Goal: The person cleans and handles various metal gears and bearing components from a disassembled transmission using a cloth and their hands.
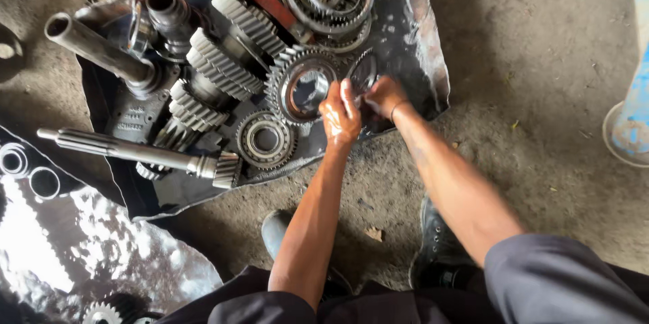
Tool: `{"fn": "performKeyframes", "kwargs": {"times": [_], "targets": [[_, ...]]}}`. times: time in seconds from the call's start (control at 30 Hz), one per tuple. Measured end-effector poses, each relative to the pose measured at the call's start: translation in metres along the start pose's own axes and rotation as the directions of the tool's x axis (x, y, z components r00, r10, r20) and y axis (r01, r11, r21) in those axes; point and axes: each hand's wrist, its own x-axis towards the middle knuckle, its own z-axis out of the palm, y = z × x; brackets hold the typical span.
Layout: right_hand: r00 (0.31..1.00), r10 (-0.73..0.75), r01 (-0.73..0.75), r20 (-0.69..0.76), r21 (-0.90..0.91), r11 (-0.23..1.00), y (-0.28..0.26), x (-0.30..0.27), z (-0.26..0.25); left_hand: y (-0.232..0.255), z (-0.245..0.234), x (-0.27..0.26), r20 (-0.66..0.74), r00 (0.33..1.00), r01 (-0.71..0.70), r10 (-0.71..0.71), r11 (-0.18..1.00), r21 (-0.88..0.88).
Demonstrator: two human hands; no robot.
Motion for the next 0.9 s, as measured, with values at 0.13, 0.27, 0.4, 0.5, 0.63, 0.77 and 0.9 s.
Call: {"fn": "performKeyframes", "kwargs": {"times": [0.13, 0.27, 0.4, 0.5, 0.63, 0.77, 0.9], "targets": [[0.919, 0.265, -0.329, 0.293, 0.197, 0.924, -0.008, -0.007, -0.002, 0.010, -0.008, -0.004, 0.091, 0.996, 0.009, -0.011, 1.000, 0.024], [0.932, 0.226, -0.268, 0.282, 0.123, 0.955, -0.015, -0.010, -0.004, 0.014, -0.013, 0.011, 0.186, 0.976, 0.113, -0.117, 0.993, 0.031], [0.987, 0.036, -0.025, 0.157, -0.068, 0.997, -0.013, -0.013, 0.009, 0.012, -0.011, 0.048, 0.191, 0.964, 0.120, -0.184, 0.946, 0.302], [0.997, -0.065, 0.057, -0.044, -0.169, 0.984, -0.019, -0.008, 0.009, 0.016, -0.006, 0.063, 0.268, 0.954, 0.016, -0.135, 0.914, 0.405], [0.979, -0.036, -0.008, -0.200, -0.216, 0.976, -0.024, 0.001, -0.024, 0.019, 0.008, 0.034, 0.167, 0.986, 0.007, -0.029, 0.992, 0.129], [0.965, -0.187, 0.128, -0.183, -0.293, 0.947, -0.028, -0.004, -0.052, 0.019, 0.013, 0.014, 0.113, 0.991, 0.059, -0.067, 0.995, 0.079], [0.941, -0.212, 0.142, -0.263, -0.263, 0.954, -0.019, -0.004, -0.051, 0.018, 0.013, 0.015, 0.094, 0.992, -0.085, 0.081, 0.996, 0.039]]}}
